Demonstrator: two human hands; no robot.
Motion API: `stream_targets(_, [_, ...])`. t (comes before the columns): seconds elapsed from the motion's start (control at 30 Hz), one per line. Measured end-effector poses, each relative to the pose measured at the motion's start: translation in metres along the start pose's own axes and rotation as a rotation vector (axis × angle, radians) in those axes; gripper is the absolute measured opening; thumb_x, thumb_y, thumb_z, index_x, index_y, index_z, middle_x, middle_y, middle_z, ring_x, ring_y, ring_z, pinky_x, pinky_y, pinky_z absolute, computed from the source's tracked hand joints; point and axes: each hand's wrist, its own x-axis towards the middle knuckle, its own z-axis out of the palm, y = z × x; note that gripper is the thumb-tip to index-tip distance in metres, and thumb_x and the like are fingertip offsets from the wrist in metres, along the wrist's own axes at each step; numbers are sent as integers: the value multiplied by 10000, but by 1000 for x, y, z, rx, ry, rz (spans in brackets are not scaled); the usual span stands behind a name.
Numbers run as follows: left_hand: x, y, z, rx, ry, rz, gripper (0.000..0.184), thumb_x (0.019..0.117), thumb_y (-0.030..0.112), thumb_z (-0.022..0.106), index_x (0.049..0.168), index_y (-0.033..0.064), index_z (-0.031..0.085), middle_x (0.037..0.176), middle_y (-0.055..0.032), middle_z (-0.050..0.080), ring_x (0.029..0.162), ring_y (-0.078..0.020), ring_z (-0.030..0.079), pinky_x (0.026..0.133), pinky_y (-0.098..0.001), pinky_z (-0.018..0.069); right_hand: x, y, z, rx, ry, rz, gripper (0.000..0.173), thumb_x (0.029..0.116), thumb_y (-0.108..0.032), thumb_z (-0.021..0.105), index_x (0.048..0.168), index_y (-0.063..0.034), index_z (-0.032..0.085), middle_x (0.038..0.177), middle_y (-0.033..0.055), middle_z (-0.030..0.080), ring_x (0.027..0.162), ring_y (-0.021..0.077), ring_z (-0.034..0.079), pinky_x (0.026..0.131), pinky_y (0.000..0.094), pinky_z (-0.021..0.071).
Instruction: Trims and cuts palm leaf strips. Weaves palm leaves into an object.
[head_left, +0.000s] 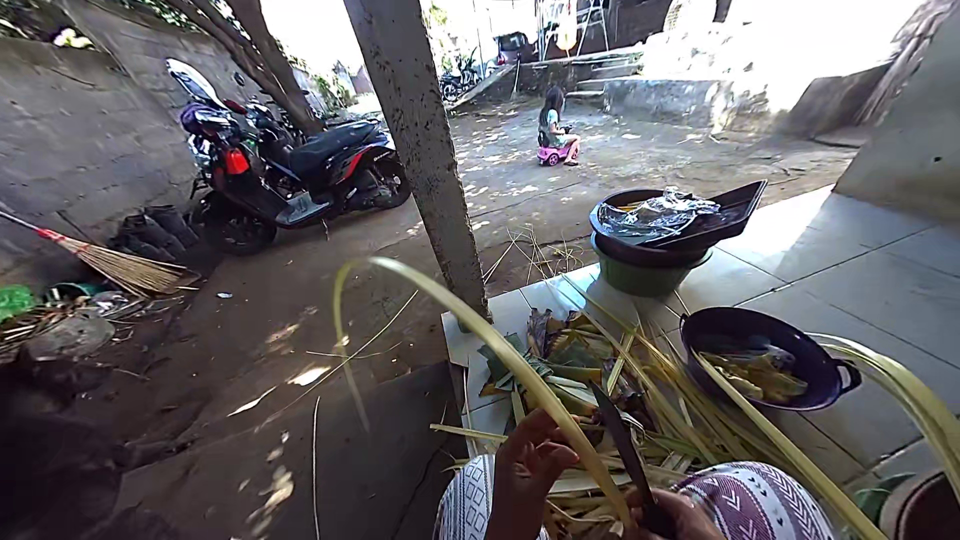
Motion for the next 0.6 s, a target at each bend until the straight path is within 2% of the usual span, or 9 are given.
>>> stream_targets(0.1, [-2,4,7,81,62,-36,454,957,336,687,1258,14,578,1074,60,729,929,-60,715,803,-283,618,1,8,-7,-226,163,-123,259,898,-190,708,1044,24,711,735,13,638,582,20,528,568,225,471])
stream_targets(0.17, [1,8,10,113,130,-52,375,974,217,649,1237,-32,550,1066,39,720,930,-59,714,811,-278,618,-2,14,-17,-350,240,-180,279,929,-294,660,984,-28,724,707,6,639,561,21,532,542,225,473])
stream_targets(0.23, [3,9,12,148,159,-30,341,965,148,634,1226,-52,543,1073,38,707,951,-43,702,833,-257,607,-8,16,-24,-393,276,-200,297,933,-336,641,943,-51,724,691,-17,633,544,-10,513,520,183,446])
stream_targets(0.3, [4,7,13,110,127,-9,329,972,180,650,1222,-13,557,1088,41,719,972,-63,711,835,-270,613,-13,18,-27,-412,281,-201,304,937,-356,635,927,-63,715,686,-29,634,535,-26,505,512,163,436])
stream_targets(0.4, [6,5,16,19,109,21,268,978,260,677,1183,97,618,1110,37,750,990,-102,729,855,-291,616,-17,24,-29,-467,279,-193,316,938,-376,620,925,-77,722,668,-33,611,531,-23,495,510,166,432])
stream_targets(0.47, [11,8,16,22,177,40,149,979,113,643,1125,92,621,1033,24,759,920,-111,740,832,-296,623,-20,27,-31,-496,260,-173,314,933,-376,615,921,-84,728,661,-31,612,530,-9,505,512,181,439])
stream_targets(0.53, [19,15,11,55,259,13,157,951,-12,573,1071,82,612,929,30,747,830,-100,736,774,-291,632,-22,28,-31,-495,238,-150,301,928,-361,616,921,-81,728,662,-32,606,528,-6,500,509,183,432])
stream_targets(0.57, [24,18,6,64,284,-3,186,938,-38,556,1064,80,623,894,29,745,790,-98,735,745,-290,634,-23,27,-31,-477,236,-144,299,926,-348,622,963,-71,729,693,-21,623,532,6,507,512,196,438])
stream_targets(0.6, [28,21,2,74,297,-9,216,927,-54,550,1074,80,633,879,31,746,766,-96,735,723,-288,638,-22,27,-31,-436,240,-151,324,934,-335,630,1071,-56,723,781,0,671,542,19,528,509,209,462])
